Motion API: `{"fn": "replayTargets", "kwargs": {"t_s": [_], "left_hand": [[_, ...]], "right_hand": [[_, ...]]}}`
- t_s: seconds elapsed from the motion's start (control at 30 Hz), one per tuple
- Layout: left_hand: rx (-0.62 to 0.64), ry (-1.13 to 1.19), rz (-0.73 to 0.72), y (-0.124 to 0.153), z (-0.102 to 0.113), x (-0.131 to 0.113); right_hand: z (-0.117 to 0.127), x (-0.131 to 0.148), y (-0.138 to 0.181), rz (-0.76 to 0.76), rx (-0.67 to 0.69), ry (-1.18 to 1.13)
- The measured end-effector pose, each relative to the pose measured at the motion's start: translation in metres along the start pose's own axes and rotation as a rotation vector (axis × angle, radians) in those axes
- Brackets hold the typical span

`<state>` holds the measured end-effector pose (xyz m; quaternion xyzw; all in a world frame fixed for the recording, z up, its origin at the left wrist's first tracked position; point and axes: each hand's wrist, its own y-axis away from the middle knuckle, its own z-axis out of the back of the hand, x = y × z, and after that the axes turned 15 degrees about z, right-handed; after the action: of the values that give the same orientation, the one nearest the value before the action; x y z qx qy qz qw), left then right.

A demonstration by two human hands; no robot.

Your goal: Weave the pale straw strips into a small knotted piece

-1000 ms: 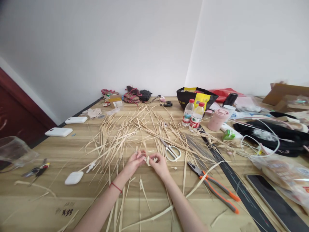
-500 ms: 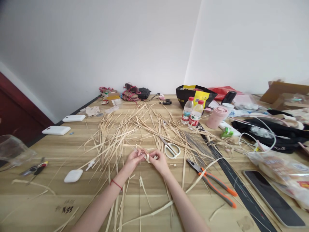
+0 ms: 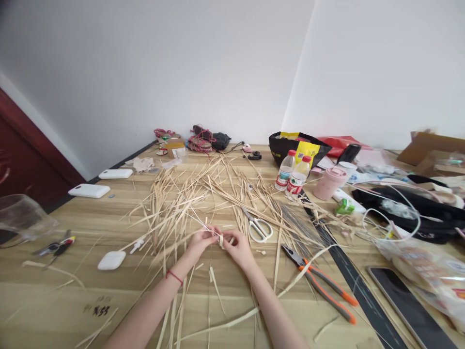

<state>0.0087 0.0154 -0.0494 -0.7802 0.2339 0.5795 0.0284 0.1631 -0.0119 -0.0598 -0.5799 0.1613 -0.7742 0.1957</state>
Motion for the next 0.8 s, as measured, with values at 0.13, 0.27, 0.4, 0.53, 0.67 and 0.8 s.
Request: {"fn": "replayTargets", "kwargs": {"t_s": [0.13,0.27,0.4,0.53,0.67,0.8], "left_hand": [[-0.027,-0.007,-0.002,-0.0011,-0.0006,0.0018],[-0.055,0.029,-0.002,-0.0015,-0.0025,0.0036],[-0.033,0.024,0.007,0.0016,-0.0030,0.0010],[-0.007,0.028,-0.004,0.0051,-0.0042,-0.0032],[-0.024,0.038,-0.042,0.0048,-0.0055,-0.0033],[-0.072,0.042,-0.035,0.0027,-0.0058,-0.0009]], "right_hand": [[-0.0009,0.0088,0.0013,0.042,-0.016,0.099],[-0.0020,0.0096,0.0030,0.026,-0.051,0.109],[-0.0030,0.0117,0.0031,0.058,-0.069,0.095],[-0.0039,0.0101,0.0017,0.050,-0.104,0.073],[-0.0049,0.0045,0.0012,0.054,-0.153,0.057],[-0.0034,0.0048,0.0028,0.108,-0.174,0.121]]}}
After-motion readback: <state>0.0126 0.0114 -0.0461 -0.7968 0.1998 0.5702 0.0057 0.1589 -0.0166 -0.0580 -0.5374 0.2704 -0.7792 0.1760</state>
